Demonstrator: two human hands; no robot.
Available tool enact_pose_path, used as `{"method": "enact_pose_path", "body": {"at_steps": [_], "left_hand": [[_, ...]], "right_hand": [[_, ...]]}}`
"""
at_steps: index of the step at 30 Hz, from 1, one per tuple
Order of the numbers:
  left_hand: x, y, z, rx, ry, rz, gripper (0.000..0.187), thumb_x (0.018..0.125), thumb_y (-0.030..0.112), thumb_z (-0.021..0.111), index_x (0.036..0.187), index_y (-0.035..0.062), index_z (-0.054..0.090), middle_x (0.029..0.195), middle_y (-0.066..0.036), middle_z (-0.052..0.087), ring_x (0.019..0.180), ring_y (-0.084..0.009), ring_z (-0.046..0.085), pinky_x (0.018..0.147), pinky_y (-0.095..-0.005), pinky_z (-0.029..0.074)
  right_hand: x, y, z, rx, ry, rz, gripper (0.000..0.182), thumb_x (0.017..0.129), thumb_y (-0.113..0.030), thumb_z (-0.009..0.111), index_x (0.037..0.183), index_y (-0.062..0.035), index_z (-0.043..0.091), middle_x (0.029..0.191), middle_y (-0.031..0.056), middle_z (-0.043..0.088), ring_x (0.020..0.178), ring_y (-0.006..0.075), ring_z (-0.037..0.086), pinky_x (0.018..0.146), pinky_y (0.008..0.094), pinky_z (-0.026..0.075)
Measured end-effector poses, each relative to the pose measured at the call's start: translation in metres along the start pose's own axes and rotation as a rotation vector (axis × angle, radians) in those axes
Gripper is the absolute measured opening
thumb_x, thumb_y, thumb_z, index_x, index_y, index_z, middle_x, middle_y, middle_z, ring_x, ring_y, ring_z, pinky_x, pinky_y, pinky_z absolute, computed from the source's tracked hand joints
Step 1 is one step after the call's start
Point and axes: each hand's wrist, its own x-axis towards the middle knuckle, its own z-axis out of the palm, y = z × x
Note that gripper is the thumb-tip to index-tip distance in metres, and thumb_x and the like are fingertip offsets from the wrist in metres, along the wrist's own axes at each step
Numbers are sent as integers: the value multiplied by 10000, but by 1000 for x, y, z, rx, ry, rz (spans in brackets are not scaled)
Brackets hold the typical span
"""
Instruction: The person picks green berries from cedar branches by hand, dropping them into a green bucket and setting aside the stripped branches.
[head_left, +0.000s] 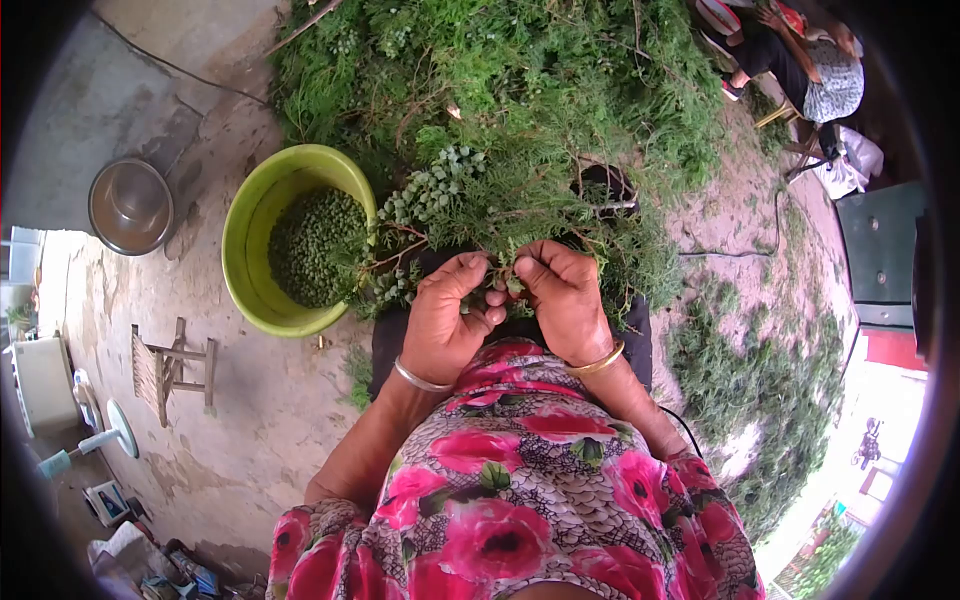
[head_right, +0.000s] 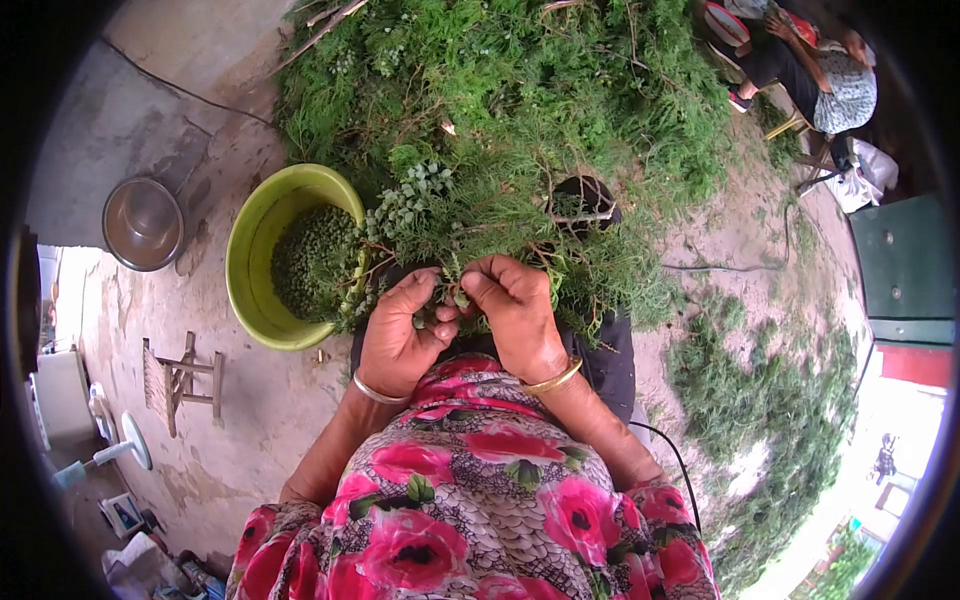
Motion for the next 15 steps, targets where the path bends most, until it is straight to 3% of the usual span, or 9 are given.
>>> {"method": "enact_pose_path", "body": {"at_steps": [2,5,9,10,11,13,15], "left_hand": [[1,-3,-4,-143,-80,-68,178,919,161,581,1028,27,538,832,-78,564,707,-153,533,581,-254,455],[6,2,-16,-295,-129,-151,157,931,130,542,1021,1,542,888,-80,562,751,-156,562,590,-288,486],[-9,3,4,-52,-9,-34,169,897,84,576,1035,-6,539,853,-90,596,723,-154,576,557,-279,490],[-12,3,7,74,-2,45,190,867,50,604,1036,-8,540,829,-86,611,692,-144,579,533,-266,481],[-13,2,10,199,5,124,222,837,16,632,1038,-11,541,805,-81,625,662,-134,582,509,-253,472],[-11,-5,14,306,63,186,291,790,-22,666,1051,-20,536,758,-70,623,585,-124,552,459,-250,435],[-9,-8,13,575,64,279,253,803,-9,669,1022,-29,544,743,-63,614,557,-103,530,453,-231,420]], "right_hand": [[2,0,-1,295,-10,159,95,912,-58,560,881,22,602,742,26,592,675,102,538,627,252,464],[3,0,-7,551,-100,174,100,923,-81,552,935,16,577,819,58,593,718,143,559,668,264,479],[2,4,0,389,-44,94,93,920,-68,561,924,24,576,804,68,595,720,152,554,663,279,487],[2,2,6,424,53,113,72,916,-44,561,899,14,600,755,31,605,665,103,564,613,242,470],[1,1,7,424,53,113,72,916,-44,561,899,14,600,755,31,605,665,103,564,613,242,470],[0,-1,9,-106,127,-99,63,906,-26,563,887,16,606,754,28,611,667,87,551,613,241,471],[1,4,11,-169,116,-131,64,904,-21,561,881,18,607,751,28,611,666,82,545,616,239,470]]}}
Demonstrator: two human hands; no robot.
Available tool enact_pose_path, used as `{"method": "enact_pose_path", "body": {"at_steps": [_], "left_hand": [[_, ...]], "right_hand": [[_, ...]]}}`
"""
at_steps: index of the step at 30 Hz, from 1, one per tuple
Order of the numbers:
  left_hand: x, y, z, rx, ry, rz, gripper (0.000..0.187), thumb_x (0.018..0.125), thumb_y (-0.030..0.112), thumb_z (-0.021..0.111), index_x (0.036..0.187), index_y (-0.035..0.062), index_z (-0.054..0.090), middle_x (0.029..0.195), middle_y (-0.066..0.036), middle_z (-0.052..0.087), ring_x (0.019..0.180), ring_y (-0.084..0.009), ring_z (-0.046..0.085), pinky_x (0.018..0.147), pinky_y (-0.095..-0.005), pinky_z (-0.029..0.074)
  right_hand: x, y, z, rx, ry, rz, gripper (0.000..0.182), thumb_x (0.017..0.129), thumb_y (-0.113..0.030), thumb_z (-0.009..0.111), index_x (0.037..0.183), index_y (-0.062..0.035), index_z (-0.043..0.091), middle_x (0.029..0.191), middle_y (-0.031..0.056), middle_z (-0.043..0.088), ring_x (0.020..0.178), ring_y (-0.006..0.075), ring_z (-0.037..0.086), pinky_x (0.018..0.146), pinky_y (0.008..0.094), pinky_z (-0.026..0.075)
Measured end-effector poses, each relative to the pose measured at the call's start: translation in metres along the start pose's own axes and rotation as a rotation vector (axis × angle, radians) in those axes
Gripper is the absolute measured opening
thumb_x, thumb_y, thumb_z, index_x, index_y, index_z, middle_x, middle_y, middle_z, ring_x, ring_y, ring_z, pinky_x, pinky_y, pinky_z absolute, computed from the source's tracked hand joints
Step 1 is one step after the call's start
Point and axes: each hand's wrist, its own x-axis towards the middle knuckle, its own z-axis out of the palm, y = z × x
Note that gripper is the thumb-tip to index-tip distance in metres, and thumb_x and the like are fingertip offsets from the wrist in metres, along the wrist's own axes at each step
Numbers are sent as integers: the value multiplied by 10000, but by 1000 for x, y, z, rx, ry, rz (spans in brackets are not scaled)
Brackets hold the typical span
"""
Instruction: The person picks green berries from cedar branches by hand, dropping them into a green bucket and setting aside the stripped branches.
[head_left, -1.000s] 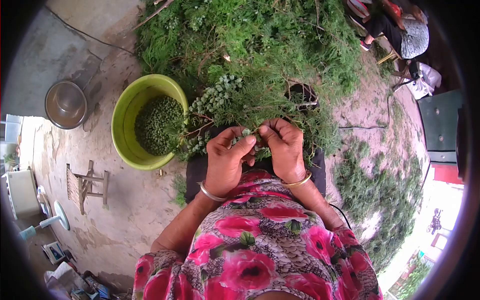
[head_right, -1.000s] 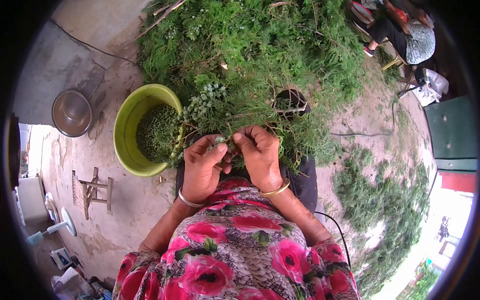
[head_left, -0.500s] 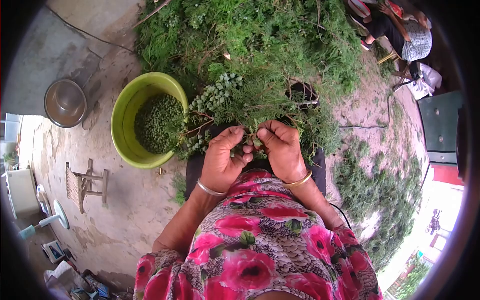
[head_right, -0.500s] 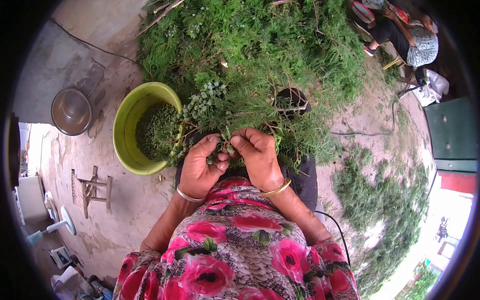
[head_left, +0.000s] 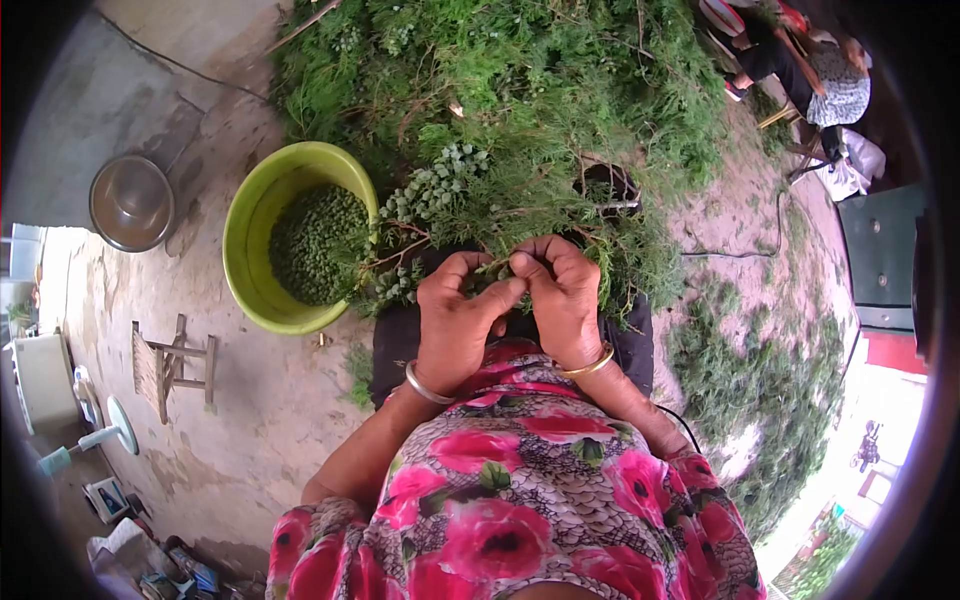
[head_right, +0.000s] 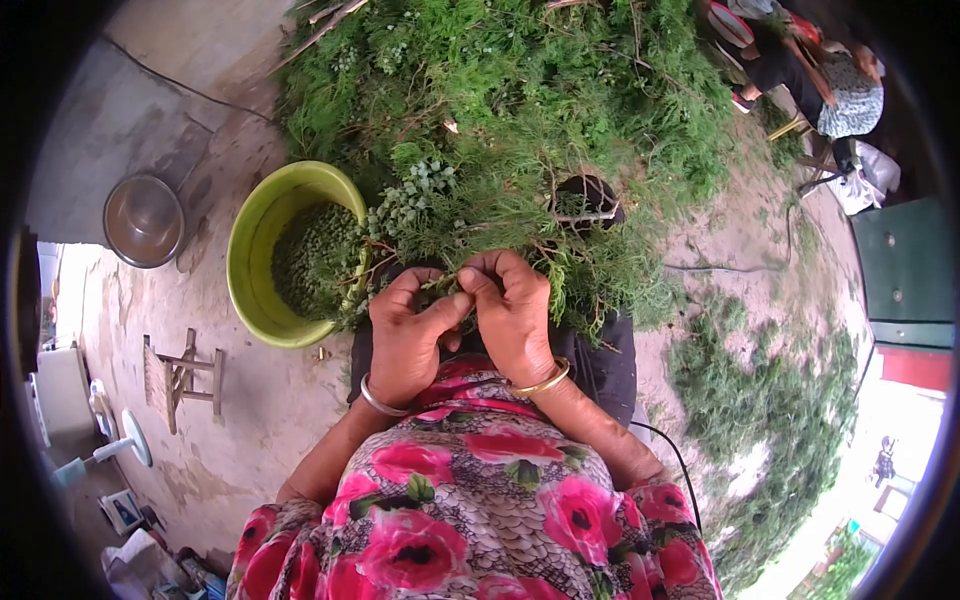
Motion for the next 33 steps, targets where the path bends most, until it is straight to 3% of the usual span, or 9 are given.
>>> {"method": "enact_pose_path", "body": {"at_steps": [5,7,8,11,16,25,27,31,33], "left_hand": [[2,5,-15,-27,-122,-80,175,868,73,613,999,-29,560,724,-63,580,552,-105,525,448,-224,400],[8,-2,-27,-592,-289,-309,197,898,120,553,1014,-39,556,810,-113,582,650,-167,560,524,-275,480],[9,-5,-29,-592,-284,-305,197,898,120,553,1014,-39,556,810,-113,582,650,-167,560,524,-275,480],[12,-16,-40,-1008,-255,-359,300,903,152,532,1097,-76,546,1061,-248,582,947,-353,597,855,-449,551],[11,3,-54,-1037,-214,-263,362,920,206,558,1121,-95,546,1135,-276,572,1017,-379,591,875,-454,545],[28,78,-190,-187,199,406,385,897,134,583,1225,-57,515,1161,-247,592,1058,-315,602,900,-389,516],[42,75,-219,1160,718,669,482,874,183,626,1273,-52,489,1210,-249,571,1098,-294,586,896,-342,500],[40,73,-227,1366,856,710,543,836,178,686,1299,-21,483,1214,-232,571,1059,-259,596,845,-297,505],[30,65,-193,757,644,558,420,809,87,702,1206,22,583,1098,-174,638,912,-202,634,761,-276,527]], "right_hand": [[0,-2,-8,155,-60,109,67,900,-35,571,890,18,610,757,34,611,667,89,551,624,233,465],[5,3,-14,671,-149,329,82,899,-56,574,901,17,609,765,35,606,670,103,560,633,233,456],[6,3,-15,672,-155,330,82,899,-56,574,901,17,609,765,35,606,670,103,560,633,233,456],[6,-7,-13,433,-19,292,96,892,-72,576,899,19,607,771,18,597,674,101,551,631,236,435],[11,7,-20,104,-89,186,107,825,-16,598,915,36,623,769,15,615,699,87,568,646,235,453],[2,6,-12,-468,-385,-121,147,774,-1,581,897,17,659,824,195,653,768,325,651,712,364,516],[0,7,-10,-471,-404,-154,142,778,-22,596,899,17,659,829,199,654,772,336,651,707,382,517],[-2,-2,-8,-543,-452,-223,154,789,-71,626,918,9,652,808,210,645,736,370,637,687,408,520],[-2,-6,-7,-541,-487,-191,155,792,-78,630,918,10,647,796,212,641,724,376,633,678,411,521]]}}
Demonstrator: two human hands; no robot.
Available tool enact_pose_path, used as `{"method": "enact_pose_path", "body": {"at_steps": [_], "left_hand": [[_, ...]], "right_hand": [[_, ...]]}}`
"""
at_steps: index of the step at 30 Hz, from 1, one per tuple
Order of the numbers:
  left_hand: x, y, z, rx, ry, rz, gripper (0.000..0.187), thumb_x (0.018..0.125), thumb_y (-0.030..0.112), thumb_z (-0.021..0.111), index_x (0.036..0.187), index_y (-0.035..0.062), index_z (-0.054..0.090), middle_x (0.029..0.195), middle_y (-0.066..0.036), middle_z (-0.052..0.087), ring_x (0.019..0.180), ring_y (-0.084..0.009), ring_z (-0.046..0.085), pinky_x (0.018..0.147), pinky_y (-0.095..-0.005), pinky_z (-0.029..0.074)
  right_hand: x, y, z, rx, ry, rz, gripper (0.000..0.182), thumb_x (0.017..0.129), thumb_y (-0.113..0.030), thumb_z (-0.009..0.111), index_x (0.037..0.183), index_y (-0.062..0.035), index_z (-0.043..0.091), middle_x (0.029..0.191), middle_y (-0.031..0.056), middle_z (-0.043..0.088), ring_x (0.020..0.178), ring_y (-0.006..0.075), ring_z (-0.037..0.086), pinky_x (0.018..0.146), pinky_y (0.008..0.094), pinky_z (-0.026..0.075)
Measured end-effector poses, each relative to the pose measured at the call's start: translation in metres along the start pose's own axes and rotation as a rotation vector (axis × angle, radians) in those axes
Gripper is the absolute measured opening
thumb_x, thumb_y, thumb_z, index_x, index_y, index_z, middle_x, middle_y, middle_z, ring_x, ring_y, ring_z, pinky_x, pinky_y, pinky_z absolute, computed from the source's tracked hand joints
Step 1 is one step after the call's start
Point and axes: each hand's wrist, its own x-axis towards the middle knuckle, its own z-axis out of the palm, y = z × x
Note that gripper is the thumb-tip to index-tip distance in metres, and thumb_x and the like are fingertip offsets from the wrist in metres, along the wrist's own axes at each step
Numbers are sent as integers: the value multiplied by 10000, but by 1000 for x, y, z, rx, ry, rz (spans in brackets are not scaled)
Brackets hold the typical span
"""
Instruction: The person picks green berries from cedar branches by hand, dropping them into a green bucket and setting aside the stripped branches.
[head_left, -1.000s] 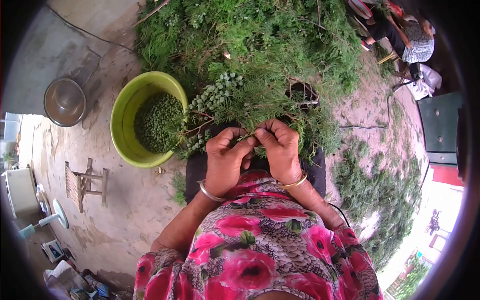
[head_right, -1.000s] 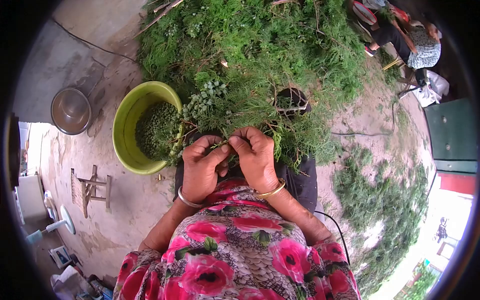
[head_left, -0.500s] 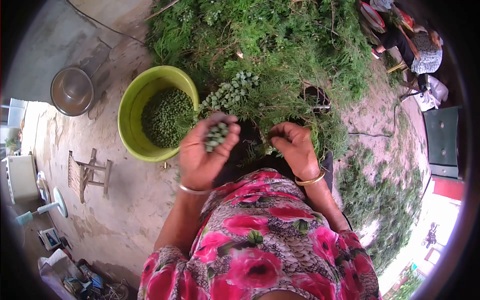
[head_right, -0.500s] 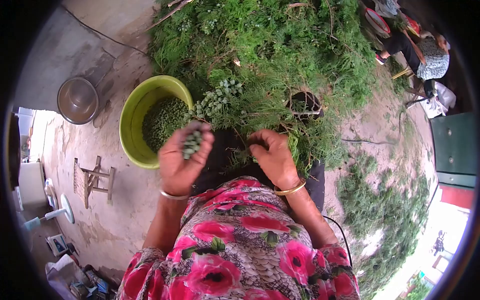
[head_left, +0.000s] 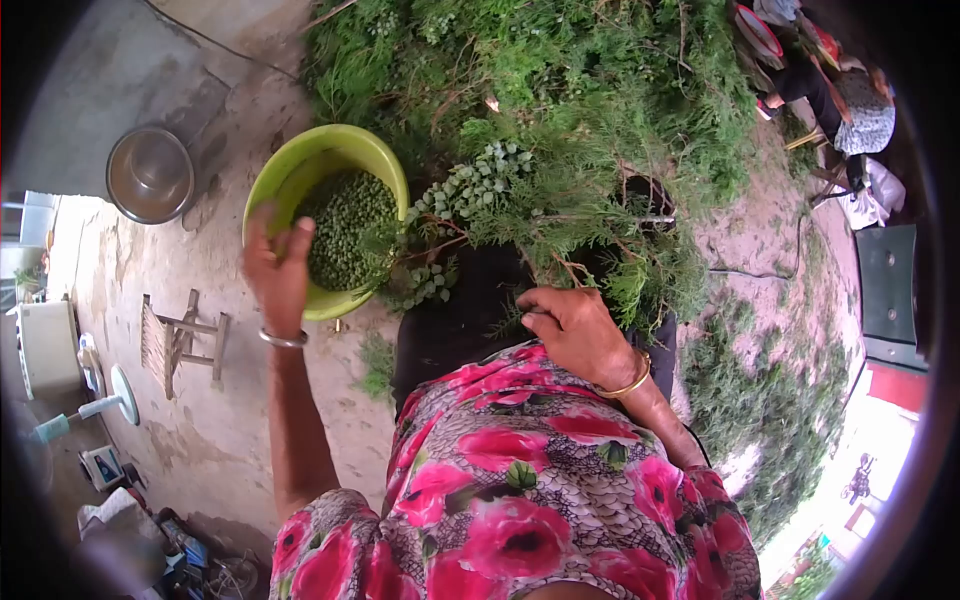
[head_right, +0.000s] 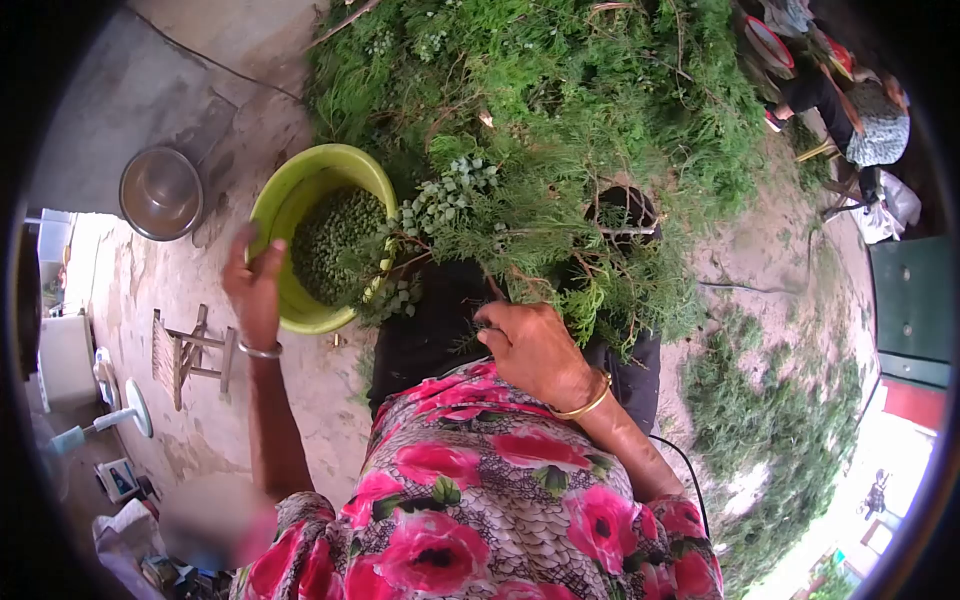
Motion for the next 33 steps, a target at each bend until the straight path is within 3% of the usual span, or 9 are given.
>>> {"method": "enact_pose_path", "body": {"at_steps": [4,10,18,20,23,26,29,30,33], "left_hand": [[-53,38,27,-62,-330,62,176,773,-4,700,943,40,686,790,-79,680,633,-122,615,577,-238,494],[-66,52,48,258,-493,440,342,677,71,719,1011,25,662,929,-166,653,722,-304,647,645,-347,509],[-58,36,55,194,-743,93,333,661,126,734,965,18,651,901,-187,637,746,-273,640,678,-349,496],[-49,31,51,88,-734,-80,297,671,107,732,938,6,653,884,-175,645,735,-228,647,674,-310,497],[-42,25,43,-186,-609,391,212,715,52,713,899,-28,645,859,-123,657,711,-149,637,648,-257,495],[-49,54,49,-886,-570,-721,158,794,33,670,933,-38,651,847,-69,646,702,-104,623,616,-218,498],[-71,60,52,-480,-588,-291,221,775,25,683,980,-49,642,832,-50,645,706,-95,615,618,-210,494],[-73,70,52,-668,-553,-712,311,742,22,704,1025,-74,622,844,-42,644,717,-91,596,630,-224,494],[-90,61,54,-392,-556,-370,360,727,35,713,1055,-79,616,867,-43,645,746,-91,581,665,-231,488]], "right_hand": [[6,-8,1,-13,-101,-43,138,801,-85,628,903,7,628,760,202,633,711,381,631,655,430,512],[24,-21,13,-97,-84,-176,149,806,-50,639,946,1,624,733,166,630,642,323,633,595,376,504],[54,-34,25,-57,-29,-344,124,845,-27,573,955,19,609,802,178,636,692,291,643,623,376,508],[63,-26,32,36,-66,47,133,885,-47,547,969,39,605,859,169,659,728,237,662,635,356,532],[70,2,48,563,-188,450,175,933,-74,510,1018,54,595,918,148,664,735,209,662,640,341,554],[73,-3,49,1095,-210,647,261,955,-190,537,1078,34,589,954,123,657,798,226,652,706,366,551],[82,22,67,1418,-158,731,318,938,-292,577,1054,2,610,914,84,653,855,193,629,764,358,524],[83,25,68,1488,-250,645,288,940,-258,574,1034,11,621,920,95,657,853,192,620,751,349,523],[82,28,73,1471,-292,576,193,907,-136,598,990,30,649,919,114,668,833,196,628,736,322,529]]}}
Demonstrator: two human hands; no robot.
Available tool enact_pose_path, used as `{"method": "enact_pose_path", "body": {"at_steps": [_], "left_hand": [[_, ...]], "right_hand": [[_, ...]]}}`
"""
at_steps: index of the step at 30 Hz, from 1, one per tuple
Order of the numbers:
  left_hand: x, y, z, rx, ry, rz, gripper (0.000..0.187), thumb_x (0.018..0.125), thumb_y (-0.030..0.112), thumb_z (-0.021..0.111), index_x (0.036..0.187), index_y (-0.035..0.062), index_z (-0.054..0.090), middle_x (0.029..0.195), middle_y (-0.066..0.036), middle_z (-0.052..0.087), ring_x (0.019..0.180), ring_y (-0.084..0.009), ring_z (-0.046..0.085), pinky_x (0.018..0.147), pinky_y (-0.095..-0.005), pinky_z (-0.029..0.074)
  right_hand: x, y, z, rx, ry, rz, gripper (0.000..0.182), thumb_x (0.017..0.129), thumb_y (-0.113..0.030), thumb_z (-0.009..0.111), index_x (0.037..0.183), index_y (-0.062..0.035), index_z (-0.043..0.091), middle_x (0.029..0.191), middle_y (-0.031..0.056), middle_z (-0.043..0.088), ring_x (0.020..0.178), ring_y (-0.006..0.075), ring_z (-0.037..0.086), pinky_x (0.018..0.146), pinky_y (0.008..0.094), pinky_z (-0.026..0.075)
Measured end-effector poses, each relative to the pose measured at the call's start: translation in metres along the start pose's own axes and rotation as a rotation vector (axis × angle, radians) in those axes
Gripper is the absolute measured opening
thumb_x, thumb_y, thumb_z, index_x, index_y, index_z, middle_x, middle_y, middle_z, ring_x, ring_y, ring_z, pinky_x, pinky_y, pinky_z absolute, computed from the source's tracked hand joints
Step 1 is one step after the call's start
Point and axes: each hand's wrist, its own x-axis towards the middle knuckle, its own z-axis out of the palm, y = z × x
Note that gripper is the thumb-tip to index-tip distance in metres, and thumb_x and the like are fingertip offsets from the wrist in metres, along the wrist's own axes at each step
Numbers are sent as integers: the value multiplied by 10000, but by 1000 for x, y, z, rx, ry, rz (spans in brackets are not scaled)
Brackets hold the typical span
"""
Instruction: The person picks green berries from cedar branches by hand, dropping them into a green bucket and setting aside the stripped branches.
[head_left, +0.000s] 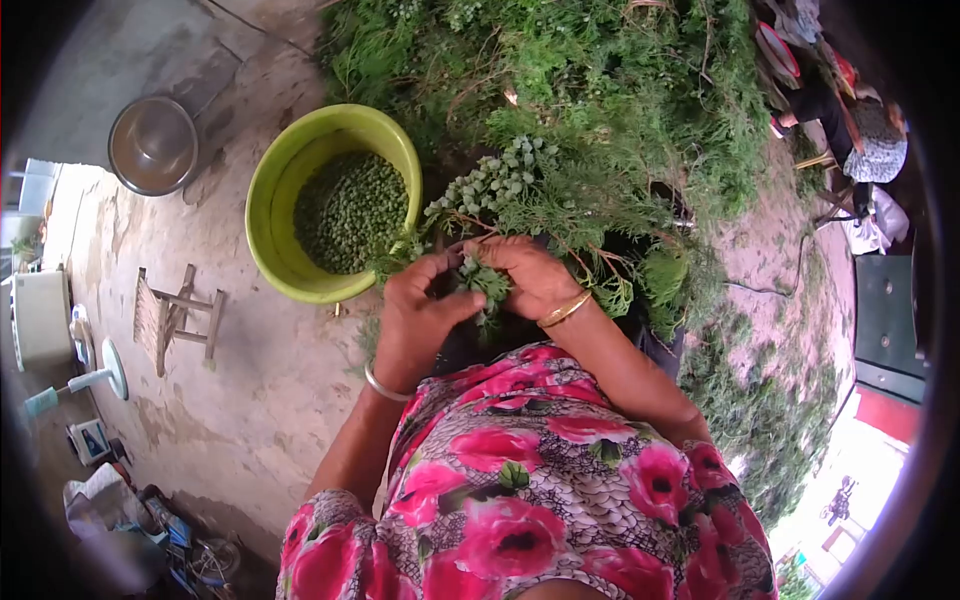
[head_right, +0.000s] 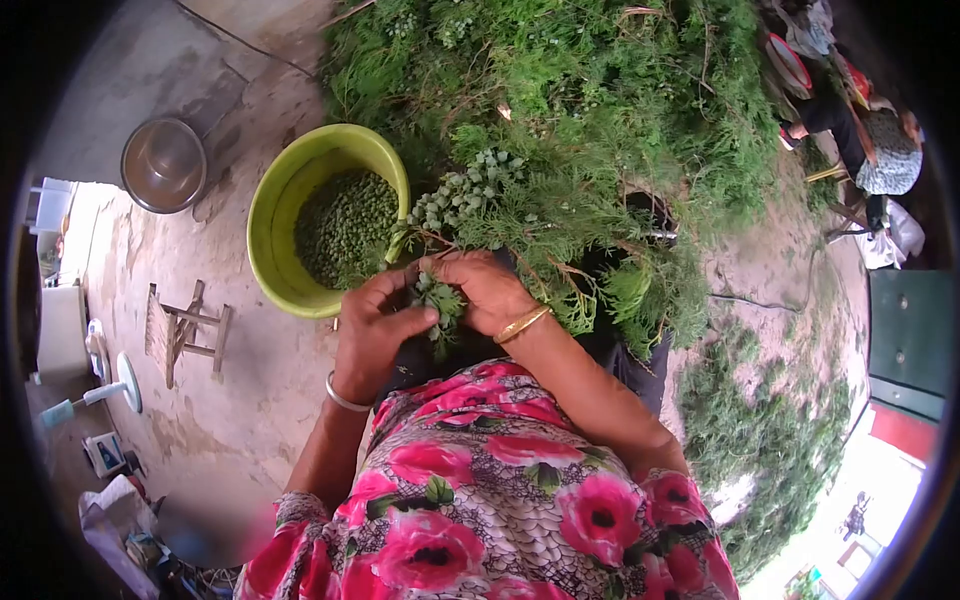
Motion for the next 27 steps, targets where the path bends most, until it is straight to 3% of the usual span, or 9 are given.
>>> {"method": "enact_pose_path", "body": {"at_steps": [1,5,8,10,11,13,19,22,27], "left_hand": [[-8,6,-2,29,-41,-26,391,740,-8,681,1116,-81,600,941,-54,646,831,-103,596,757,-238,482],[-22,7,-5,-78,23,-61,392,743,-17,677,1119,-89,591,948,-64,643,822,-105,597,751,-237,482],[-24,7,-6,-439,158,-226,300,763,-25,654,1060,-61,627,836,-29,647,729,-94,591,648,-246,484],[-24,3,-10,213,186,79,186,799,-9,641,981,-42,660,829,-70,662,686,-126,600,652,-252,476],[-24,4,-9,212,185,80,186,799,-9,641,981,-42,660,829,-70,662,686,-126,600,652,-252,476],[-25,8,-4,492,316,384,112,813,16,642,914,-16,677,758,-97,652,609,-158,587,592,-266,460],[-10,8,11,735,142,478,150,751,30,688,889,-12,648,716,-148,625,584,-287,593,555,-341,452],[-9,6,13,725,106,337,136,740,37,689,843,-10,613,723,-154,626,611,-329,600,567,-376,455],[-15,-7,8,594,68,448,143,758,47,656,853,36,550,744,-171,605,641,-373,595,557,-437,448]], "right_hand": [[4,4,-4,-34,12,-13,166,885,-92,600,975,37,655,910,115,671,824,201,638,738,319,533],[8,6,-6,-8,45,-20,145,845,5,573,963,32,653,890,103,676,791,200,657,727,306,549],[8,4,-3,0,116,-19,150,861,10,545,972,21,644,883,97,673,773,200,658,698,308,556],[6,6,-5,-7,121,-57,152,860,7,550,977,18,647,897,107,679,769,200,659,693,309,560],[6,6,-6,-8,122,-58,152,860,7,550,977,18,647,897,107,679,769,200,659,693,309,560],[4,6,-8,-117,131,-53,147,852,-19,577,964,14,666,905,101,688,782,179,654,710,291,545],[2,11,-12,-294,68,-196,141,829,-58,618,924,3,702,886,60,698,812,130,640,748,251,499],[10,16,-22,-344,74,-266,138,821,-51,622,917,3,705,877,58,698,805,122,636,741,253,502],[10,18,-19,-401,155,-251,178,738,16,571,827,-71,698,777,52,637,754,131,587,710,239,463]]}}
